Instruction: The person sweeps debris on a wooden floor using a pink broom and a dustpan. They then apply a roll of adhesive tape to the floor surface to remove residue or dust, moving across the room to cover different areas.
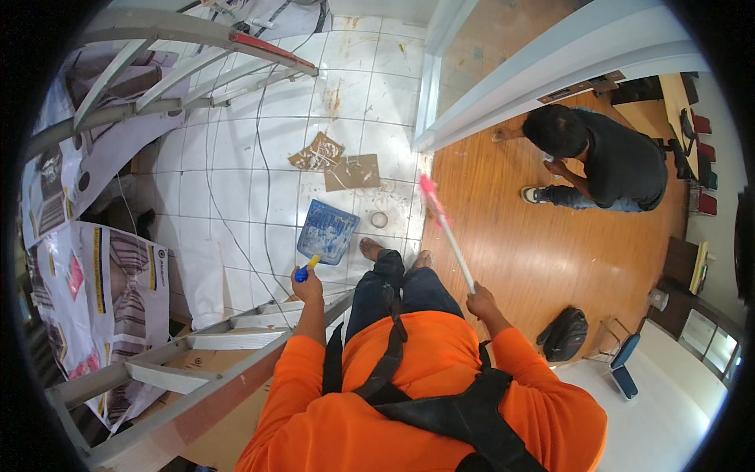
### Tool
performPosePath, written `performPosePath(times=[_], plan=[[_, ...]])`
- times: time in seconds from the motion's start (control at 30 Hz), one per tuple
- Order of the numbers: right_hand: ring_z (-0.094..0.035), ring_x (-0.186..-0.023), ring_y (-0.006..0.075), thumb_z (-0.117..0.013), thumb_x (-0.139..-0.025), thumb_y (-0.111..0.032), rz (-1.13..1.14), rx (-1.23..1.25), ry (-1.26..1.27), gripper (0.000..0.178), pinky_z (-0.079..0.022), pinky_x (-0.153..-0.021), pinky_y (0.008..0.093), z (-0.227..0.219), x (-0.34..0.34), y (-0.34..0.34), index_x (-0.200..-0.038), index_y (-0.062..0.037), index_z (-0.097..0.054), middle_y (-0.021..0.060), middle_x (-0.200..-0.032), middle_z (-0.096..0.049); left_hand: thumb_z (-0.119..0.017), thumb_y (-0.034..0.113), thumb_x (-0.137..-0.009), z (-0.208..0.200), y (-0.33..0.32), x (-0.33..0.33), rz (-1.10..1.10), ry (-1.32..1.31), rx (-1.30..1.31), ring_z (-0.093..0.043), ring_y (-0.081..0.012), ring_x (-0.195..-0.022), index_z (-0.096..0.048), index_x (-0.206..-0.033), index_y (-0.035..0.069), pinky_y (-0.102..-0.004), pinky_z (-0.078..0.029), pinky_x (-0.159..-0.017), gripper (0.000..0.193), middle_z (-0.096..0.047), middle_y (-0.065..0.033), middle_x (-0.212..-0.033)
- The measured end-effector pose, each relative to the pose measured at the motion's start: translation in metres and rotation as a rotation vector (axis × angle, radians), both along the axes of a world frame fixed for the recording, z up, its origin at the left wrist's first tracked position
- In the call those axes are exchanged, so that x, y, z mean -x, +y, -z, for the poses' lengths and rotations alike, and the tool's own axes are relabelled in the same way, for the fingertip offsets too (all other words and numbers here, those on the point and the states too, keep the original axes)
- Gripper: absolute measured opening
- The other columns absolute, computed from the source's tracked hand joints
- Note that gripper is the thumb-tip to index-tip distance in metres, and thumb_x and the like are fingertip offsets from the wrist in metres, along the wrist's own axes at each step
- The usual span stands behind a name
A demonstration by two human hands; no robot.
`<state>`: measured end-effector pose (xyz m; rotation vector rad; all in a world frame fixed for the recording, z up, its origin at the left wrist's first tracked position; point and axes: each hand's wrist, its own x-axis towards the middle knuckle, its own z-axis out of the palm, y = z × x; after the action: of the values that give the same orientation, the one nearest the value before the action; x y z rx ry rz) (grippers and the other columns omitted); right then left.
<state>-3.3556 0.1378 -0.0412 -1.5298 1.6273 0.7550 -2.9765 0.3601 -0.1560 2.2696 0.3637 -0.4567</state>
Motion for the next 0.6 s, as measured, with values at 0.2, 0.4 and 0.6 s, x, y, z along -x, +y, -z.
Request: performPosePath(times=[0.2, 0.4, 0.6], plan=[[-0.061, -0.053, 0.0280, -0.048, -0.082, -0.013, 0.190, -0.184, 0.052, 0.044, -0.050, -0.047, 0.0382, 0.053, 0.007, 0.005, -0.124, 0.0042, -0.045, 0.0201, -0.074, -0.062, -0.069, 0.016, -0.080, 0.000, 0.002, -0.001, 0.175, -0.057, -0.038, -0.060, -0.0213, -0.087, -0.053, -0.114, 0.000, -0.0305, -0.049, -0.076, 0.041, -0.061, -0.0150, -0.100], [-0.059, -0.051, 0.0273, -0.050, -0.086, -0.017, 0.294, -0.172, -0.085, 0.046, -0.049, -0.044, 0.0393, 0.001, -0.016, 0.007, -0.128, 0.0004, -0.043, 0.0188, -0.072, -0.061, -0.069, 0.014, -0.079, 0.016, 0.024, -0.008, 0.123, -0.040, 0.070, -0.060, -0.0206, -0.087, -0.053, -0.114, -0.001, -0.0299, -0.049, -0.076, 0.041, -0.060, -0.0147, -0.102], [-0.054, -0.050, 0.0236, -0.047, -0.089, -0.017, 0.306, -0.051, 0.110, 0.044, -0.046, -0.041, 0.0392, 0.014, 0.031, 0.018, -0.128, 0.0015, -0.040, 0.0140, -0.067, -0.056, -0.069, 0.013, -0.079, 0.006, 0.012, -0.004, 0.055, -0.016, 0.096, -0.060, -0.0200, -0.085, -0.053, -0.114, 0.000, -0.0291, -0.049, -0.076, 0.041, -0.061, -0.0131, -0.100]])
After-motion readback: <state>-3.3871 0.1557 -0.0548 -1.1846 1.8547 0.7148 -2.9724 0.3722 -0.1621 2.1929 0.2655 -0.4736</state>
